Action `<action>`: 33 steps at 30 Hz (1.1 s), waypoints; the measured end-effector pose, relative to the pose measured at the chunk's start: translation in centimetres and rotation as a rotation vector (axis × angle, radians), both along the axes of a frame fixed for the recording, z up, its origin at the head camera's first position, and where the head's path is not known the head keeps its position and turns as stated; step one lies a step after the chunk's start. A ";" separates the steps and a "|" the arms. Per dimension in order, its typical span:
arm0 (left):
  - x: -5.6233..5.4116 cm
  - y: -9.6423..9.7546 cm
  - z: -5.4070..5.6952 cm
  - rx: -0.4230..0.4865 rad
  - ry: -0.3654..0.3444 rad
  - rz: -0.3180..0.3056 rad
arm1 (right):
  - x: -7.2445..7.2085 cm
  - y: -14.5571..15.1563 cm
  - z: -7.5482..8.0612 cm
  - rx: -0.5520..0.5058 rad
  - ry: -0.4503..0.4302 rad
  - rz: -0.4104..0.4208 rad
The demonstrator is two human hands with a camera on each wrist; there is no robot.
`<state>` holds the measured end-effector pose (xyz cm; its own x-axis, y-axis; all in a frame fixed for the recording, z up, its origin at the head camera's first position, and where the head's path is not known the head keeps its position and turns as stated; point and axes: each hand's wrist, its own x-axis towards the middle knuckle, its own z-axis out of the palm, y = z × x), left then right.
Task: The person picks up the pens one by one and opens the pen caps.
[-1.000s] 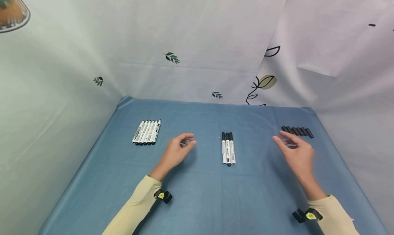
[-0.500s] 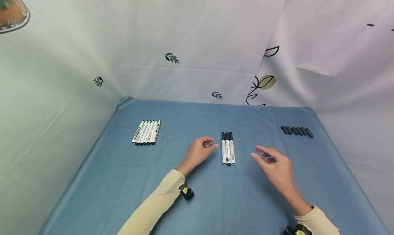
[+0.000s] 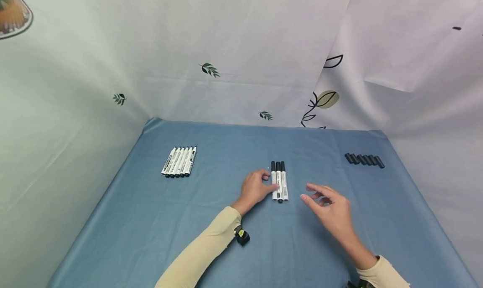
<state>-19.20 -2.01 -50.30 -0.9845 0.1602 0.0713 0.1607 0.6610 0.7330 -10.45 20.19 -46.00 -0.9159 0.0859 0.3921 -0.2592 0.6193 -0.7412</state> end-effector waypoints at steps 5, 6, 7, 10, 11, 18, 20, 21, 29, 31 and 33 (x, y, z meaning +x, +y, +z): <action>0.0 -1.0 0.3 0.056 -0.042 0.016 | 0.0 0.0 -0.1 -0.015 -0.016 -0.001; 0.0 -1.2 0.4 0.065 -0.052 0.024 | 0.0 0.1 -0.1 -0.012 -0.017 -0.004; -0.1 -1.4 0.5 0.071 -0.059 0.032 | 0.0 0.1 -0.2 -0.013 -0.019 -0.005; -0.2 -1.7 0.7 0.049 -0.049 0.043 | -0.1 0.0 -0.2 -0.004 -0.018 -0.010; -0.2 -1.8 0.7 0.029 -0.042 0.046 | -0.1 0.0 -0.2 0.001 -0.018 -0.008; -0.5 -1.6 0.4 -0.123 -0.005 0.069 | -0.2 -0.3 -0.6 0.024 -0.037 0.011; -0.6 -1.7 0.5 -0.100 -0.019 0.085 | -0.2 -0.3 -0.7 0.025 -0.040 0.015; -0.6 -1.8 0.6 -0.077 -0.026 0.091 | -0.3 -0.2 -0.7 0.023 -0.039 0.017; -0.2 -3.1 1.4 0.091 -0.043 0.064 | -0.9 0.5 -0.5 -0.021 -0.009 0.024; 0.2 -3.7 1.8 0.141 -0.036 0.017 | -0.9 0.6 -0.3 -0.027 -0.013 0.022; 0.8 -4.2 2.3 0.182 -0.026 -0.029 | -0.9 0.7 -0.2 -0.032 -0.019 0.017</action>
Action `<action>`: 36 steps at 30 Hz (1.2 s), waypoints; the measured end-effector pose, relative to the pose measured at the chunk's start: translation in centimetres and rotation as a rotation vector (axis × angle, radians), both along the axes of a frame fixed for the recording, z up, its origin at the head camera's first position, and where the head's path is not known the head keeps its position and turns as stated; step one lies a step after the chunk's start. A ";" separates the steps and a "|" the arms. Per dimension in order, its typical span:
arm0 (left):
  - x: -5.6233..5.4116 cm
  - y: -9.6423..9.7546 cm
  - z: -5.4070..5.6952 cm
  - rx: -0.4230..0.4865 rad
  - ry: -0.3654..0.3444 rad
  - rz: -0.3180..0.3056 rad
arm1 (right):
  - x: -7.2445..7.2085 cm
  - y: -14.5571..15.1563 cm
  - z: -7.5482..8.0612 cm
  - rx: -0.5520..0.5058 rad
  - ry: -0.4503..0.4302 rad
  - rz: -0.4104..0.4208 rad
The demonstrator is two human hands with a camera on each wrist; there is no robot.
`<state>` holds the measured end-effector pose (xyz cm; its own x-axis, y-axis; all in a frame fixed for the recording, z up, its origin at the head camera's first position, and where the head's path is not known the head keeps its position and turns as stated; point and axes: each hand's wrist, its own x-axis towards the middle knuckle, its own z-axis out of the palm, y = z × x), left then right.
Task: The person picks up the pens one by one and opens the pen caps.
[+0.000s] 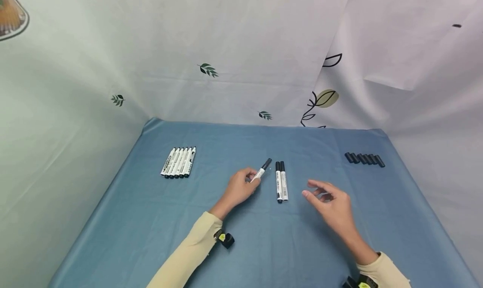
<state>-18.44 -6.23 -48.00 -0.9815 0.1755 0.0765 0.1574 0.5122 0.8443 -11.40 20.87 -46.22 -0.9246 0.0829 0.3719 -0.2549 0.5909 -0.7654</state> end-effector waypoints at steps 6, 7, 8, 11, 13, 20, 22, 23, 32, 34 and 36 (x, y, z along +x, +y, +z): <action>2.0 -1.5 1.8 0.071 0.048 -0.053 | -0.1 0.1 0.3 -0.011 0.003 -0.016; 2.3 -1.6 2.0 0.081 0.052 -0.061 | -0.1 0.1 0.4 -0.014 0.005 -0.016; 2.6 -1.8 2.3 0.092 0.060 -0.075 | -0.1 0.2 0.5 -0.014 0.007 -0.014; 3.5 -2.2 3.1 0.119 0.077 -0.122 | -0.1 0.2 0.8 -0.012 0.009 -0.001; 4.2 -2.6 3.6 0.129 0.084 -0.153 | 0.0 0.2 1.0 -0.024 0.015 0.020; 6.2 -3.5 4.8 0.119 0.068 -0.216 | 0.2 -0.3 2.1 -0.088 0.042 0.136; 6.7 -3.8 4.9 0.117 0.055 -0.223 | 0.3 -0.7 2.3 -0.093 0.041 0.176; 6.9 -4.0 4.9 0.120 0.048 -0.226 | 0.4 -0.9 2.5 -0.093 0.040 0.196; 8.1 -4.9 4.0 0.089 0.046 -0.249 | 1.2 -2.8 2.7 -0.122 0.003 0.338; 8.2 -4.8 4.0 0.084 0.049 -0.262 | 1.4 -3.2 2.6 -0.106 -0.006 0.356; 8.4 -4.7 3.9 0.081 0.051 -0.275 | 1.6 -3.5 2.4 -0.087 -0.014 0.370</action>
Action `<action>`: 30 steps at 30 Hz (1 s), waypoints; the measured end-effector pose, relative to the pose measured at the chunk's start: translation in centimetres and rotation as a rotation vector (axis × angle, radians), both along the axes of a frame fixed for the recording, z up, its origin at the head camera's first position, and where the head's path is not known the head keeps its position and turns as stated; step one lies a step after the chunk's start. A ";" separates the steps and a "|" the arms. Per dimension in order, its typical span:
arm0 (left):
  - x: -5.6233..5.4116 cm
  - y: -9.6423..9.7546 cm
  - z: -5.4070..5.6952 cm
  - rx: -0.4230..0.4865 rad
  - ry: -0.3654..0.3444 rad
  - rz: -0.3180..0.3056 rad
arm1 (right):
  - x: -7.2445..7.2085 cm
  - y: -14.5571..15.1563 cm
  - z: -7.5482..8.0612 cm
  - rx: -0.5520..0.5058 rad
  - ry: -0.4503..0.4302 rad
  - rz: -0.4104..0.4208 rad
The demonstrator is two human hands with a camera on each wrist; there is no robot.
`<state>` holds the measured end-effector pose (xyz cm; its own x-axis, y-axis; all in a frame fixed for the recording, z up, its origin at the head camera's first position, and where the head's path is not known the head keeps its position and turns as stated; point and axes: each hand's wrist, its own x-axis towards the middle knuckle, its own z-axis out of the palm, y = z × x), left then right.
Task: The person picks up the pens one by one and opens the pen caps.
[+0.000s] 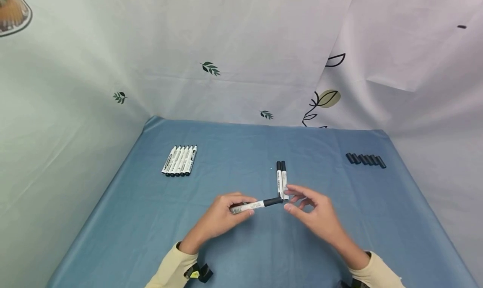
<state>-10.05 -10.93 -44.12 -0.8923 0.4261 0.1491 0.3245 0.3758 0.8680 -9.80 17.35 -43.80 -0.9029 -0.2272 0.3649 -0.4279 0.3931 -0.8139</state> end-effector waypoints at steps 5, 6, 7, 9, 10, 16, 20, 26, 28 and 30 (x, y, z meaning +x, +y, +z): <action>0.3 0.2 -0.2 -0.010 0.009 -0.022 | 0.4 -0.7 -0.3 0.034 -0.025 0.040; 0.3 0.2 -0.2 -0.011 0.010 -0.025 | 0.5 -0.8 -0.4 0.038 -0.028 0.047; 0.3 0.2 -0.3 -0.012 0.011 -0.028 | 0.5 -0.9 -0.5 0.038 -0.029 0.055; 0.4 0.3 -0.4 -0.015 0.011 -0.034 | 0.6 -1.1 -0.7 0.038 -0.030 0.063; 0.4 0.3 -0.4 -0.014 0.009 -0.036 | 0.7 -1.2 -0.8 0.038 -0.033 0.066; 0.4 0.3 -0.6 -0.011 0.007 -0.052 | 0.9 -1.6 -1.2 0.062 -0.046 0.046; 0.4 0.3 -0.6 -0.014 0.005 -0.053 | 1.0 -1.9 -1.3 0.066 -0.045 0.031; 0.4 0.3 -0.7 -0.004 -0.027 -0.058 | 1.0 -2.1 -1.4 0.078 -0.028 0.005; 0.4 0.3 -0.8 0.008 -0.040 -0.056 | 1.0 -2.1 -1.4 0.079 -0.016 0.003; 0.4 0.3 -0.8 0.021 -0.056 -0.052 | 1.0 -2.1 -1.4 0.081 -0.009 0.005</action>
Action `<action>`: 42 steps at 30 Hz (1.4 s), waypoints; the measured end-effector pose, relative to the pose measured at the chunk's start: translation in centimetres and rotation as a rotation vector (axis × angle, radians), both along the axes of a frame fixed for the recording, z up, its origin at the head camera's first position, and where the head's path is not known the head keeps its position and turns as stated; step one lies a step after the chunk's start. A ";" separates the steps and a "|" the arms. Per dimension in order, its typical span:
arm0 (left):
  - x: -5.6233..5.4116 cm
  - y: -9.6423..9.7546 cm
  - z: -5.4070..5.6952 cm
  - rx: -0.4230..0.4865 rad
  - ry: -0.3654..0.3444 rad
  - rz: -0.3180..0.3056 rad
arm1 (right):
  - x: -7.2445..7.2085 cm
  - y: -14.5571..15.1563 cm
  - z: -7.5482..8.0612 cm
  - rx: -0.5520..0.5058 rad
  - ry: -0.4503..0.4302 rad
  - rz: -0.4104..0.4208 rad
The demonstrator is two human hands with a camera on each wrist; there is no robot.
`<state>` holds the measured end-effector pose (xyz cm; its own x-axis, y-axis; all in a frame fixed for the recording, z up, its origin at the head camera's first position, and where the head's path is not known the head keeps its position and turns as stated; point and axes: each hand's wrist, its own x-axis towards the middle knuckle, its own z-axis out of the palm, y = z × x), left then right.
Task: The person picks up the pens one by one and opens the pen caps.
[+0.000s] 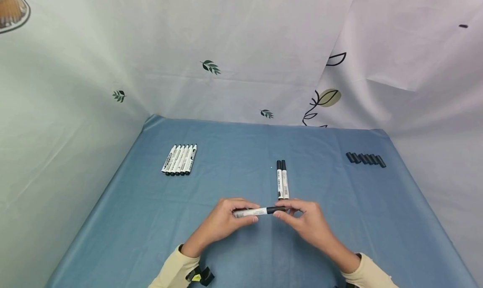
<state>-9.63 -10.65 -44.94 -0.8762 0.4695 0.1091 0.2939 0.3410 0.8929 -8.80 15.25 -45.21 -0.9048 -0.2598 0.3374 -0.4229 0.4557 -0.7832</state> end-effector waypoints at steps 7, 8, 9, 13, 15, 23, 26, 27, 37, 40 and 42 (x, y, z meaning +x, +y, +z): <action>-0.1 -0.1 -0.1 0.019 -0.017 0.016 | 0.1 0.1 0.1 0.007 0.000 0.019; -0.1 -0.1 -0.1 0.017 -0.017 0.015 | 0.1 0.1 0.1 0.007 0.000 0.022; -0.1 -0.1 -0.1 0.016 -0.019 0.014 | 0.1 0.2 0.1 0.008 0.001 0.025; -0.1 -0.2 -0.1 0.011 -0.027 0.003 | 0.1 0.2 0.1 0.009 0.010 0.041; -0.2 -0.2 -0.1 0.011 -0.030 -0.004 | 0.1 0.3 0.1 0.007 0.015 0.050; -0.2 -0.2 -0.2 0.025 -0.055 -0.023 | 0.1 0.4 0.1 0.000 0.014 0.079; -0.2 -0.1 -0.1 0.033 -0.077 -0.027 | 0.1 0.4 0.0 -0.005 0.021 0.087; -0.2 -0.1 -0.1 0.033 -0.081 -0.028 | 0.1 0.4 0.0 -0.006 0.021 0.088; -0.2 -0.2 -0.1 0.036 -0.113 -0.035 | 0.0 0.5 0.0 -0.006 0.063 0.101; -0.3 -0.2 -0.2 0.040 -0.113 -0.042 | 0.0 0.5 -0.1 -0.006 0.074 0.101; -0.3 -0.3 -0.2 0.046 -0.118 -0.049 | 0.1 0.5 -0.1 -0.002 0.082 0.101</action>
<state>-9.96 -10.92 -45.16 -0.8605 0.5086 0.0291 0.2014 0.2871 0.9365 -8.74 15.70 -45.34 -0.8434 -0.3474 0.4099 -0.5293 0.4056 -0.7452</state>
